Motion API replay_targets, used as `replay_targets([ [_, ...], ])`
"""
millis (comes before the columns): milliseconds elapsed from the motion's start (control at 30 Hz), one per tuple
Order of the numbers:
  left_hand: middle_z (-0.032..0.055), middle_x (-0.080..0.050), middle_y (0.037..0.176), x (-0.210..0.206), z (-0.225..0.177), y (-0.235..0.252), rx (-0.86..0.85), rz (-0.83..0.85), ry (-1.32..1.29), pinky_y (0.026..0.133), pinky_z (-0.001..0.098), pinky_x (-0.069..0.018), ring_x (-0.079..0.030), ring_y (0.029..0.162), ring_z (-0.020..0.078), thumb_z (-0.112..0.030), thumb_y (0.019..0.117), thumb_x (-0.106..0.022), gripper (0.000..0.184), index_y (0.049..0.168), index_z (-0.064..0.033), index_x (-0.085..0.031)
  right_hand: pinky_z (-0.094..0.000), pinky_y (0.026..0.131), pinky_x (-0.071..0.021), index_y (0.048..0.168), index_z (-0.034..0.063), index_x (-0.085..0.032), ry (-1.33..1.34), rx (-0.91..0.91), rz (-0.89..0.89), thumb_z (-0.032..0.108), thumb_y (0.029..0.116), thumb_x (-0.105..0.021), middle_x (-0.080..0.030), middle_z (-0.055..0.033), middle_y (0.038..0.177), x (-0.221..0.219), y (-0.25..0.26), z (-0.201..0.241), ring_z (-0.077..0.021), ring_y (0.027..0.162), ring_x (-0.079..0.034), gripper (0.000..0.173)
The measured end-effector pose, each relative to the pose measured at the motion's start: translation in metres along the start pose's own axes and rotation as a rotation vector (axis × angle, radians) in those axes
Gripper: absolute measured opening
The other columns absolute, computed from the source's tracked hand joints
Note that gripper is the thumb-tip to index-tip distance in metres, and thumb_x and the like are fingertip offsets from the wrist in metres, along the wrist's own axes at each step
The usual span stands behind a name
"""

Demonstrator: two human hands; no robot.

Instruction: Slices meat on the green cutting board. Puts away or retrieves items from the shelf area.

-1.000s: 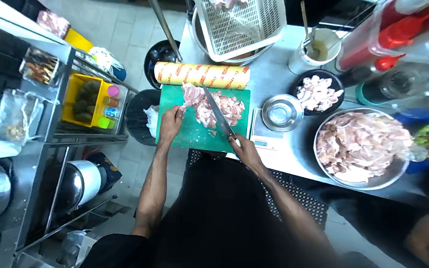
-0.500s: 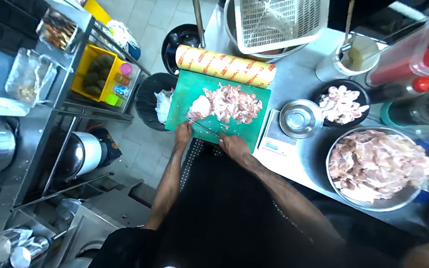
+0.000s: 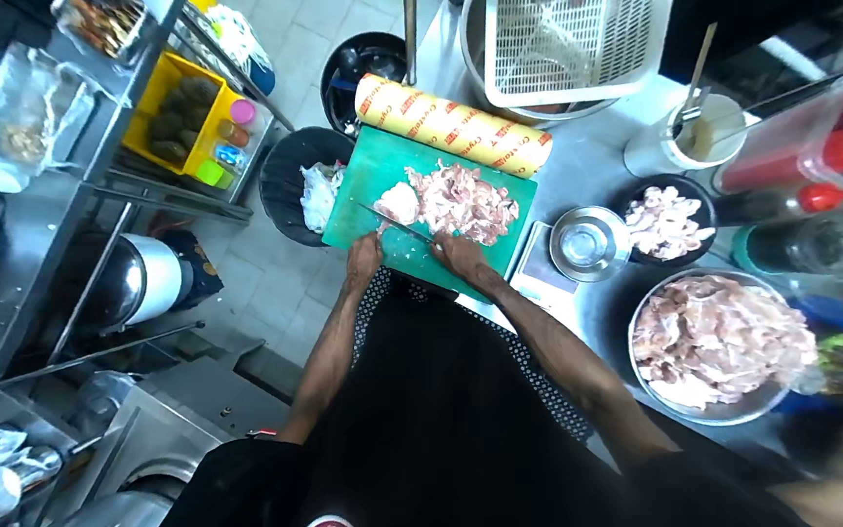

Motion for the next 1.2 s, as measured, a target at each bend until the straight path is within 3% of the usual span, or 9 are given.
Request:
replay_targets([
  [133, 0.0232, -0.071, 0.106, -0.007, 0.011, 0.023, 0.096, 0.071, 0.039, 0.089, 0.0584, -0.0548, -0.070, 0.101, 0.0403, -0.019, 0.1079, -0.044, 0.031, 0.115, 0.0009, -0.066, -0.0598, 0.074, -0.0564, 0.120, 0.0133, -0.063, -0.015, -0.044, 0.003, 0.044, 0.1090, -0.040, -0.072, -0.0191, 0.101, -0.010, -0.003, 0.012, -0.0416, 0.094, -0.071, 0.040],
  [333, 0.0234, -0.071, 0.105, 0.002, 0.008, 0.017, 0.046, 0.082, 0.100, 0.086, 0.0590, -0.0555, -0.070, 0.100, 0.0410, -0.018, 0.1074, -0.043, 0.030, 0.112, 0.0005, -0.067, -0.0580, 0.071, -0.0581, 0.128, 0.0091, -0.057, -0.126, -0.076, -0.035, 0.034, 0.1112, -0.036, -0.070, -0.0234, 0.102, -0.027, -0.014, 0.028, -0.0452, 0.092, -0.071, 0.037],
  [400, 0.0240, -0.068, 0.103, 0.007, -0.002, 0.006, -0.005, 0.061, 0.120, 0.080, 0.0586, -0.0570, -0.070, 0.097, 0.0421, -0.015, 0.1067, -0.046, 0.024, 0.109, 0.0003, -0.064, -0.0573, 0.072, -0.0583, 0.130, 0.0093, -0.055, -0.118, -0.104, 0.003, 0.032, 0.1114, -0.035, -0.070, -0.0228, 0.101, -0.028, -0.012, 0.036, -0.0448, 0.095, -0.071, 0.036],
  [567, 0.0209, -0.070, 0.108, -0.011, -0.014, 0.012, -0.043, 0.164, 0.227, 0.084, 0.0565, -0.0564, -0.070, 0.101, 0.0391, -0.011, 0.0990, -0.054, 0.021, 0.110, 0.0008, -0.067, -0.0576, 0.074, -0.0587, 0.131, 0.0067, -0.056, -0.049, -0.095, 0.009, 0.024, 0.1100, -0.040, -0.070, -0.0226, 0.104, -0.029, 0.019, 0.062, -0.0433, 0.096, -0.071, 0.031],
  [667, 0.0234, -0.068, 0.107, 0.001, -0.014, -0.005, -0.056, 0.106, 0.152, 0.081, 0.0575, -0.0577, -0.069, 0.098, 0.0412, -0.011, 0.1021, -0.054, 0.018, 0.111, 0.0006, -0.065, -0.0581, 0.073, -0.0588, 0.131, 0.0079, -0.055, -0.019, -0.057, 0.001, 0.026, 0.1100, -0.041, -0.070, -0.0224, 0.104, -0.028, 0.039, 0.071, -0.0434, 0.095, -0.072, 0.032],
  [867, 0.0217, -0.070, 0.113, 0.021, 0.022, 0.030, 0.079, 0.061, 0.144, 0.090, 0.0591, -0.0549, -0.069, 0.105, 0.0400, -0.013, 0.1041, -0.047, 0.026, 0.115, -0.0004, -0.068, -0.0569, 0.071, -0.0588, 0.126, 0.0076, -0.058, -0.043, -0.009, -0.029, 0.029, 0.1099, -0.039, -0.071, -0.0210, 0.097, -0.031, 0.039, 0.060, -0.0422, 0.091, -0.072, 0.033],
  [1000, 0.0266, -0.070, 0.112, 0.046, 0.064, 0.036, 0.225, 0.015, 0.103, 0.091, 0.0643, -0.0526, -0.068, 0.106, 0.0461, -0.017, 0.1055, -0.048, 0.029, 0.116, 0.0012, -0.067, -0.0574, 0.074, -0.0585, 0.128, 0.0081, -0.058, -0.016, -0.065, 0.001, 0.034, 0.1102, -0.040, -0.070, -0.0226, 0.101, -0.037, -0.016, 0.017, -0.0433, 0.094, -0.071, 0.036],
  [1067, 0.0279, -0.068, 0.110, 0.063, 0.084, 0.025, 0.193, -0.048, 0.052, 0.090, 0.0662, -0.0524, -0.067, 0.104, 0.0476, -0.021, 0.1086, -0.046, 0.030, 0.117, -0.0007, -0.065, -0.0579, 0.074, -0.0582, 0.129, 0.0096, -0.058, -0.009, -0.102, 0.033, 0.037, 0.1103, -0.039, -0.071, -0.0213, 0.098, -0.040, -0.040, -0.005, -0.0426, 0.091, -0.072, 0.038],
  [1200, 0.0233, -0.070, 0.118, 0.097, 0.121, 0.051, 0.220, -0.167, -0.084, 0.099, 0.0609, -0.0505, -0.068, 0.110, 0.0402, -0.017, 0.1084, -0.043, 0.035, 0.132, -0.0007, -0.063, -0.0602, 0.081, -0.0567, 0.127, 0.0122, -0.061, 0.052, -0.140, 0.134, 0.043, 0.1096, -0.038, -0.071, -0.0216, 0.104, -0.040, -0.059, -0.030, -0.0424, 0.099, -0.071, 0.042],
])
Point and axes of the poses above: each hand's wrist, its own y-axis towards the middle knuckle, its own x-axis out of the back of the hand, z = x × y, the point moved 6 cm from there along y, towards the middle knuckle
